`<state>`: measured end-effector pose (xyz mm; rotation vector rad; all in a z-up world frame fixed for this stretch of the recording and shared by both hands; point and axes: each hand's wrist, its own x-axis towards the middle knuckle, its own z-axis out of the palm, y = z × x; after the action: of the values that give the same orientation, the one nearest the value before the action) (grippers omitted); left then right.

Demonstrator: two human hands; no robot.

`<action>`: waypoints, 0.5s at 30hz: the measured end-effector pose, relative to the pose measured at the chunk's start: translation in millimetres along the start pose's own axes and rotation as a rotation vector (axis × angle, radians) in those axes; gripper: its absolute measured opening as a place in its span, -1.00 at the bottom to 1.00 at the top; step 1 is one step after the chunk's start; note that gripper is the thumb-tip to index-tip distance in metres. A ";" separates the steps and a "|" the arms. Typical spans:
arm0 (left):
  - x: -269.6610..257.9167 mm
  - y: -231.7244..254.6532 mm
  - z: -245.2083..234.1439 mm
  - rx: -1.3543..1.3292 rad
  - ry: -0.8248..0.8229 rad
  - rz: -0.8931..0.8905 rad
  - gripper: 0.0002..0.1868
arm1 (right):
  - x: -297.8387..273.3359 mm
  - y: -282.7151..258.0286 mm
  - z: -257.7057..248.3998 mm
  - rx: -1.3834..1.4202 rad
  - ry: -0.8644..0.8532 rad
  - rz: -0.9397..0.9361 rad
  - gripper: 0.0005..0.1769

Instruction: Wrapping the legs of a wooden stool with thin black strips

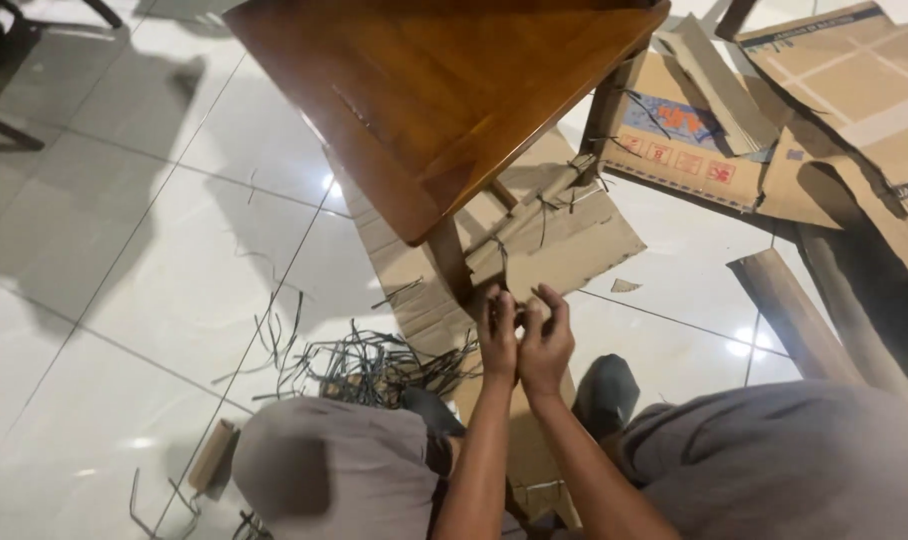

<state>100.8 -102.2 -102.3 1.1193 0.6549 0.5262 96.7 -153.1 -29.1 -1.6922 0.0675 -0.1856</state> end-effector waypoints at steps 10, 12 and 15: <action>-20.0 77.9 -27.6 -0.214 -0.010 0.273 -0.62 | -21.4 -71.2 3.9 0.131 -0.231 -0.285 -0.76; -21.6 89.5 -24.3 0.056 -0.040 0.389 -0.36 | -18.2 -96.3 -0.8 0.333 -0.253 -0.252 -0.83; -37.9 125.4 -4.7 0.283 -0.070 0.559 -0.17 | -14.9 -110.6 -7.1 0.357 -0.373 -0.146 -0.83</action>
<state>63.3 -80.8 21.5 1.5938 0.3536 0.8832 73.9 -143.3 80.0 -1.3502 -0.3501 0.0127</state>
